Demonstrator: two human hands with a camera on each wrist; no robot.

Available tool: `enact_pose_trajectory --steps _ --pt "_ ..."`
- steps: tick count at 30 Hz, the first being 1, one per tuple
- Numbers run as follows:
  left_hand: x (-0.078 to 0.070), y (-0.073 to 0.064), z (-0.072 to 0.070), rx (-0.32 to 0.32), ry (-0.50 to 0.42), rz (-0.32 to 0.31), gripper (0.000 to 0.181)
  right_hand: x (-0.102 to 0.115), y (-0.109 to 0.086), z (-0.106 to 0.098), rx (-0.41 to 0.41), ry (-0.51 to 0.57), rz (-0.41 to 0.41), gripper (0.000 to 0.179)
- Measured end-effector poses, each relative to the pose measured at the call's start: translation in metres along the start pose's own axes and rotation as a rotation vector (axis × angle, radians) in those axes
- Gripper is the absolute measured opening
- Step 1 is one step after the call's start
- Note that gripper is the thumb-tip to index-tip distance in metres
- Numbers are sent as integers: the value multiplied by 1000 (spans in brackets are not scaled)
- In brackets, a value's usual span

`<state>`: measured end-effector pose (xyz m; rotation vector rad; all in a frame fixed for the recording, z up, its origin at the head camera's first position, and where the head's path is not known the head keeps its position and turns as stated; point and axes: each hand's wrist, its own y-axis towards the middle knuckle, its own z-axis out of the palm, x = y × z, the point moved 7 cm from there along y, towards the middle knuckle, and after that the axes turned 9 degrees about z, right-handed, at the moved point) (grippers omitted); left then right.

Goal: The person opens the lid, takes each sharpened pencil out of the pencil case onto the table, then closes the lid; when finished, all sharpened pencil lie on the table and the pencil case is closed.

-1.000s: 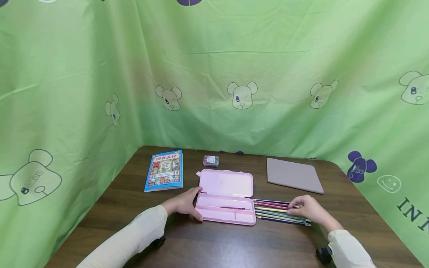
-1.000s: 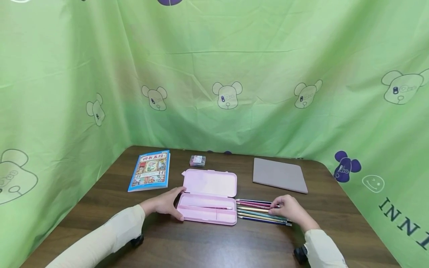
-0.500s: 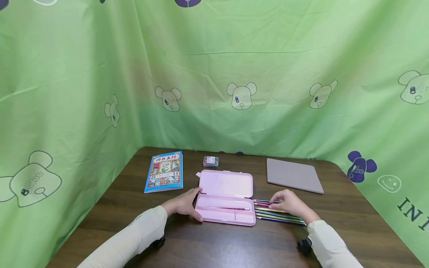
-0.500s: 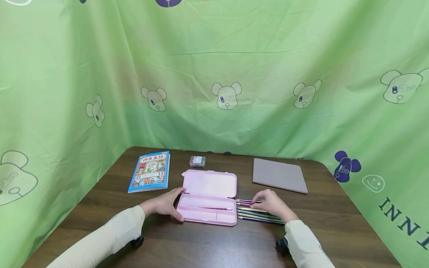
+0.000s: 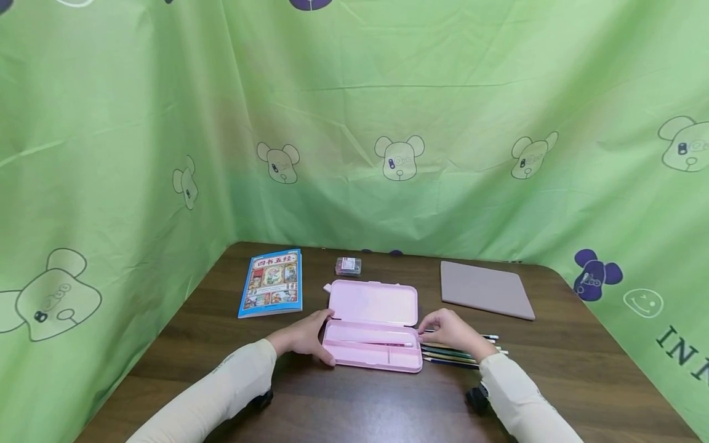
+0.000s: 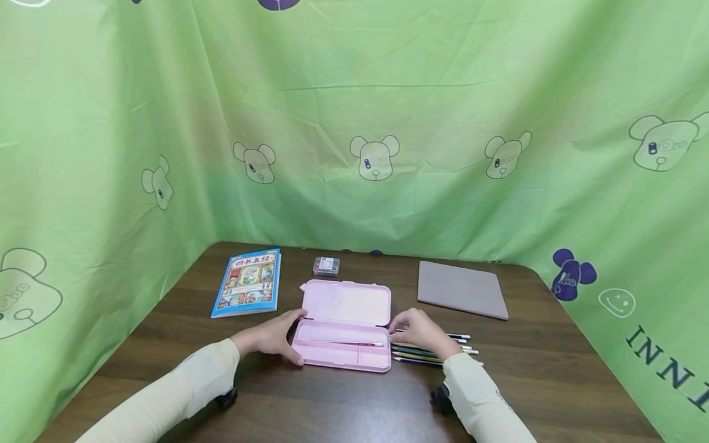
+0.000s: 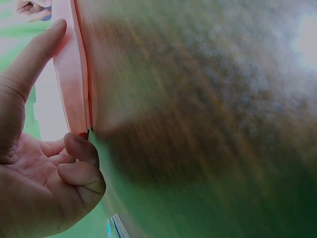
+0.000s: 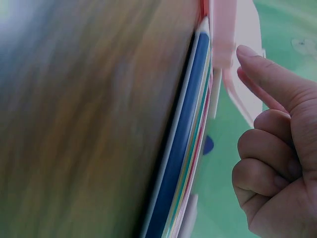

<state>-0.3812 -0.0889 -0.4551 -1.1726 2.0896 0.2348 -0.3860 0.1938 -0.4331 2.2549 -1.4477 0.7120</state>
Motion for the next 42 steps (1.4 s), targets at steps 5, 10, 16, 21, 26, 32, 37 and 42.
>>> enact_pose_trajectory --steps 5,10,16,21,26,32,37,42 --pt "-2 0 -1 5 -7 -3 104 14 7 12 81 25 -9 9" --pt "-3 0 0 9 -4 5 104 21 12 23 146 -38 -16 5" --pt "-3 0 2 16 -4 7 103 22 14 30 174 -58 -30 7" --pt "-4 0 2 15 -8 2 103 24 13 28 154 -56 -62 9" --pt "-4 0 2 15 -8 7 103 23 11 19 98 -66 -57 6" --pt "-4 -1 0 5 -12 3 103 16 6 4 56 -46 -27 5" --pt "-3 -1 -1 4 -11 -8 104 8 -2 -11 38 -10 -3 8" --pt "-3 -1 -2 3 -14 -6 105 0 -14 -26 22 -22 16 7"
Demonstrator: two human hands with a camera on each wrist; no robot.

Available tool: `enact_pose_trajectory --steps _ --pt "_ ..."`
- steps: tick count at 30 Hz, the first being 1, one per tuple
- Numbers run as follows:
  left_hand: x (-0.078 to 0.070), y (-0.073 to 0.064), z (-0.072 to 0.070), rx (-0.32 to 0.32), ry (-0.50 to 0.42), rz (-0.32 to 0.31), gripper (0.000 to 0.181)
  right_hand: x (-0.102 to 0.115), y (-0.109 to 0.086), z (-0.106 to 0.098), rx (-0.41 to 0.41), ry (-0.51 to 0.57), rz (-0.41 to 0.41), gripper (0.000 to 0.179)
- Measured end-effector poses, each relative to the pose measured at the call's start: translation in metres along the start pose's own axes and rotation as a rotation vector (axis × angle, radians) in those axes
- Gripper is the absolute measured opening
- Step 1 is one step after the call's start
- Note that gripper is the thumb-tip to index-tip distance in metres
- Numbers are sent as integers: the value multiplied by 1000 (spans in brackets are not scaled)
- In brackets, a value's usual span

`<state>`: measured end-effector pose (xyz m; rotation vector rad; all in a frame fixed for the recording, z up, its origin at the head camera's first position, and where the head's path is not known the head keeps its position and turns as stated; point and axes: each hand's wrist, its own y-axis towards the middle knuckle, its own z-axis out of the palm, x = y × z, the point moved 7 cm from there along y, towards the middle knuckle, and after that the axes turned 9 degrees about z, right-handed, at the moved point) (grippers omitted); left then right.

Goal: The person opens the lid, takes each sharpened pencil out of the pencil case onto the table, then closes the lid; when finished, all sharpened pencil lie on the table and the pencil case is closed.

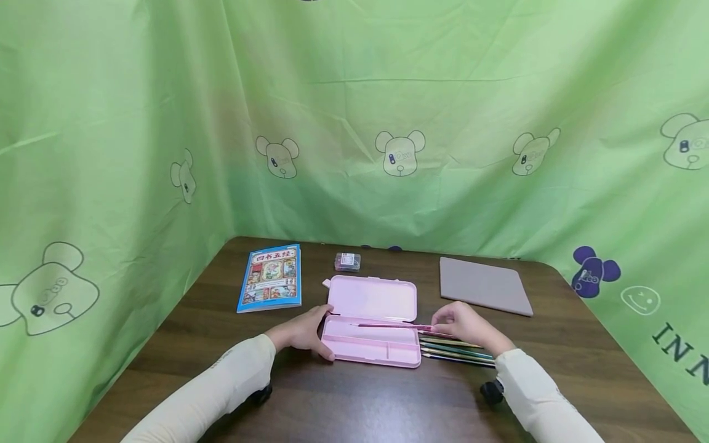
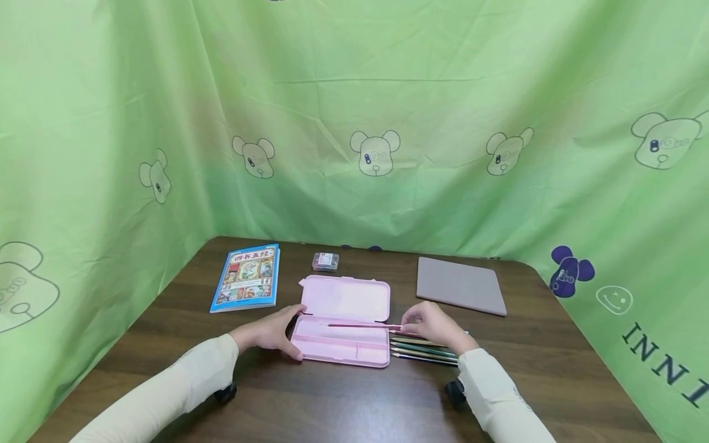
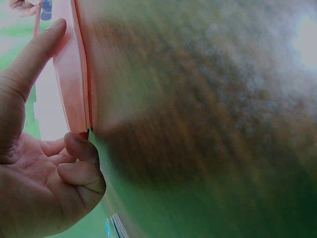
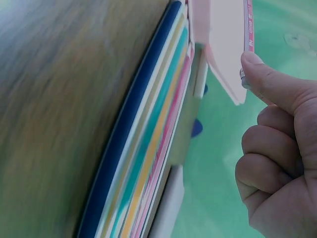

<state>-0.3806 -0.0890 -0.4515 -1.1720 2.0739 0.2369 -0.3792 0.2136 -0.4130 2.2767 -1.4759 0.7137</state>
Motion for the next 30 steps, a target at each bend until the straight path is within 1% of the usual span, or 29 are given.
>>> enact_pose_trajectory --steps 5,10,17,20,25,30 --pt "1 0 0 0 4 1 104 -11 -13 -8 -8 -1 38 7" --pt "2 -1 1 3 0 -2 105 -20 -27 -17 -27 4 53 6" --pt "2 -1 0 5 -2 -5 105 -35 -46 -28 -17 31 95 10" --pt "2 -1 -1 7 -3 -9 105 -41 -54 -31 -6 54 91 10" --pt "1 0 -1 7 -1 -6 104 -50 -68 -34 11 90 62 11" --pt "-1 0 -2 6 6 -2 105 -62 -81 -40 -2 105 78 10"
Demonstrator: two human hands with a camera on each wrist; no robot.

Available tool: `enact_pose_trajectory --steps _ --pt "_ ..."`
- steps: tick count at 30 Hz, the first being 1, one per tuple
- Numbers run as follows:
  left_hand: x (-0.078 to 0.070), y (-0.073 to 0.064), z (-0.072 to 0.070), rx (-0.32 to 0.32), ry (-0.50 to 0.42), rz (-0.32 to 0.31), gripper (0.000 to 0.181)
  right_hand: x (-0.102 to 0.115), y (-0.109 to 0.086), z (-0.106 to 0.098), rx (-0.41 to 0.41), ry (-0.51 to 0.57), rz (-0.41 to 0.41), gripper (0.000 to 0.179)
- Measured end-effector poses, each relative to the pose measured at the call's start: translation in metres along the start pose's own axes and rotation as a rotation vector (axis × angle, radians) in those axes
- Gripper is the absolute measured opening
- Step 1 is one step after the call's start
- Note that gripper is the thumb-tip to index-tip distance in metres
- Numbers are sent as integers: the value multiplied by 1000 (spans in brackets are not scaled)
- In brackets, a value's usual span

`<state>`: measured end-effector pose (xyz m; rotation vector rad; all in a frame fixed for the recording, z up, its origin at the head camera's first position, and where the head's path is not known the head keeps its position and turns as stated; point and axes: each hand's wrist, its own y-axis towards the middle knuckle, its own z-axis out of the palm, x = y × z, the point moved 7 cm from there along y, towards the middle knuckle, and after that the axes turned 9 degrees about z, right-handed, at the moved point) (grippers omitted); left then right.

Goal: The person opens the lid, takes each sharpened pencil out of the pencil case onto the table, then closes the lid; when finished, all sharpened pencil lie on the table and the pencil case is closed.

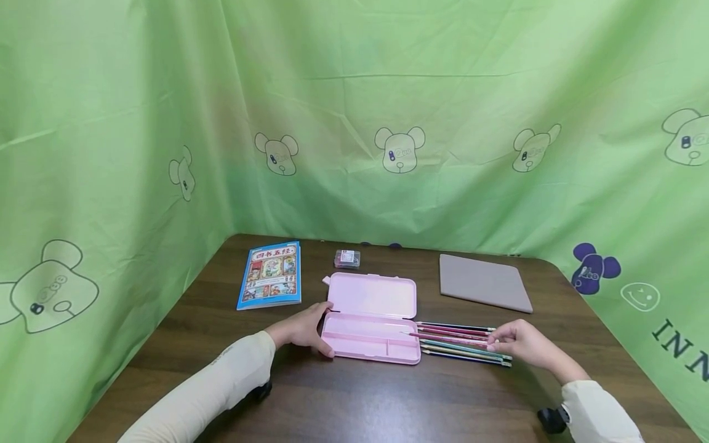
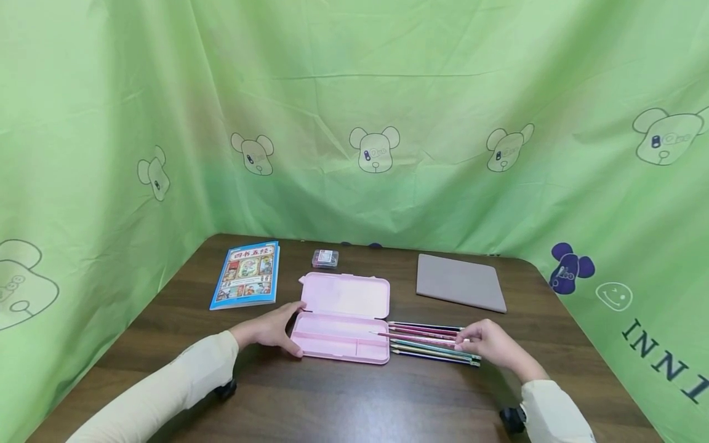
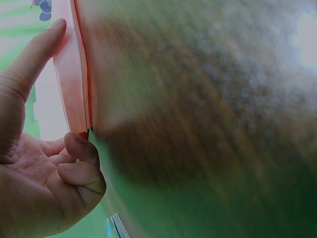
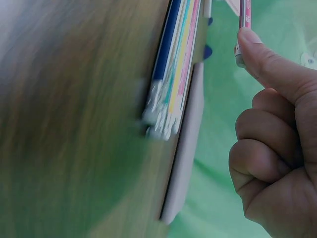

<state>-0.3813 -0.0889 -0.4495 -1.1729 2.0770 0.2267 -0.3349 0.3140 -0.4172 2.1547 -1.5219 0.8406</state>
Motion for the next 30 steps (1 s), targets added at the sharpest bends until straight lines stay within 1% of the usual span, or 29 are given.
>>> enact_pose_trajectory --steps 6,12,18,25,28,30 --pt "3 2 0 4 -3 -13 104 -10 -13 -7 -5 -3 -28 6" --pt "4 2 0 0 -12 -11 104 -19 -24 -8 51 -5 -36 2" --pt "3 0 2 2 -14 -17 104 -23 -29 -2 94 3 -84 6" --pt "3 -1 3 -8 -18 -2 105 -28 -29 2 123 36 -69 5" --pt "2 -1 2 -14 -17 -8 104 -28 -26 3 116 10 -28 3" --pt "1 -1 1 -14 -18 -6 104 -30 -24 2 99 -13 12 8"
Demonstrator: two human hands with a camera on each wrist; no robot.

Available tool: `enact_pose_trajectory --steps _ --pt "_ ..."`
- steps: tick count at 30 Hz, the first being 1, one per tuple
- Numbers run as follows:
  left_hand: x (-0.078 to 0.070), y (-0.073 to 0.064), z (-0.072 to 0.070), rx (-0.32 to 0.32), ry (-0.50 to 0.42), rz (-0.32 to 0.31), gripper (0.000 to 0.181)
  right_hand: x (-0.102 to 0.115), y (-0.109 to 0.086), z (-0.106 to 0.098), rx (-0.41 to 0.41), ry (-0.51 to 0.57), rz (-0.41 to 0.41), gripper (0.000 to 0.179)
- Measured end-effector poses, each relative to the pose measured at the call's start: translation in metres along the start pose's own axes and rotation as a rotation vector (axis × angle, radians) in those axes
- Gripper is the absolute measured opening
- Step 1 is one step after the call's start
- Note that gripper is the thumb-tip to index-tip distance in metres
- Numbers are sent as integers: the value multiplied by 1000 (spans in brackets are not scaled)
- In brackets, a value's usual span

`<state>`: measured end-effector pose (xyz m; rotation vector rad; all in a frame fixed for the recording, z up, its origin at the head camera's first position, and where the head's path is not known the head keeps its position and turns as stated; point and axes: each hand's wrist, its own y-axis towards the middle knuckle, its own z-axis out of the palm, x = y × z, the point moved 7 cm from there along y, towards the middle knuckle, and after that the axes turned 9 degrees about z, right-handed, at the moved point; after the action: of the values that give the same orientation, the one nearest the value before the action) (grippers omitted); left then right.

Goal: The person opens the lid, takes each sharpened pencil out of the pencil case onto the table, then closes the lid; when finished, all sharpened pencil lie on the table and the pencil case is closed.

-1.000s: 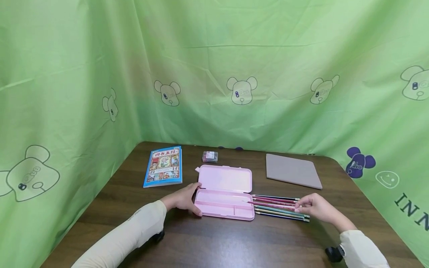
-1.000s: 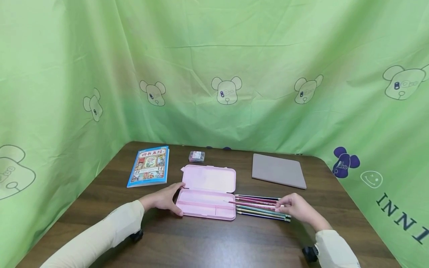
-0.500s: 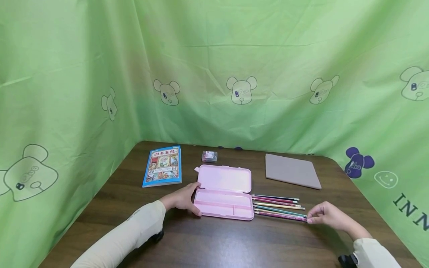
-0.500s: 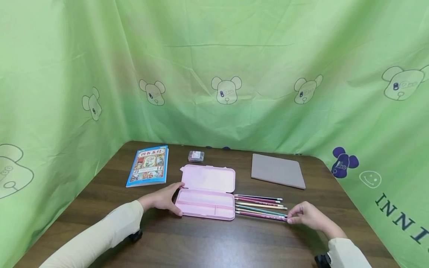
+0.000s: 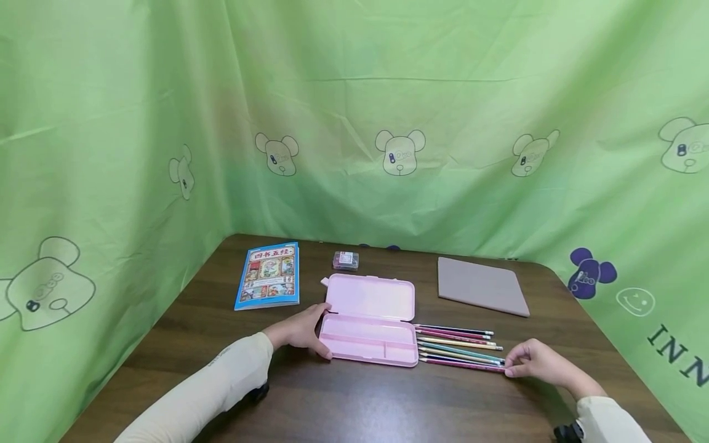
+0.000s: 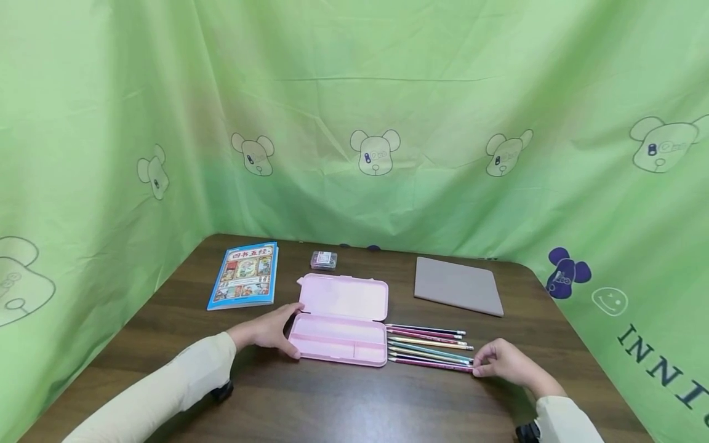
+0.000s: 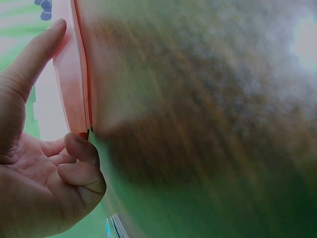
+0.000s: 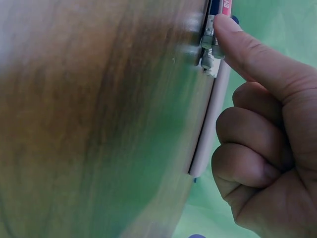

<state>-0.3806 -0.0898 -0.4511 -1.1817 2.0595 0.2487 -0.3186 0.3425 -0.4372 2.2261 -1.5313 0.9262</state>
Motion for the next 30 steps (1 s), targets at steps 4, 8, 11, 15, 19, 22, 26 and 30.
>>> enact_pose_trajectory --steps 4,8,11,15,19,22,26,30 --pt "1 -1 1 7 1 -4 104 -4 1 -1 -37 -26 58 16" --pt "2 -1 1 12 8 -4 104 -3 3 -3 -63 -22 76 18" --pt "2 -1 1 12 12 -7 104 -1 5 -6 -79 -15 78 19" --pt "1 1 0 9 14 -5 105 4 12 -9 -100 -35 86 20" --pt "0 2 -1 9 14 1 105 9 22 -8 -90 -32 106 22" --pt "0 2 -1 11 13 2 105 13 31 -4 -65 -15 103 24" --pt "-1 1 -1 12 22 24 106 20 45 0 -42 2 79 24" --pt "-1 1 -1 10 29 42 106 28 61 5 -40 5 48 25"
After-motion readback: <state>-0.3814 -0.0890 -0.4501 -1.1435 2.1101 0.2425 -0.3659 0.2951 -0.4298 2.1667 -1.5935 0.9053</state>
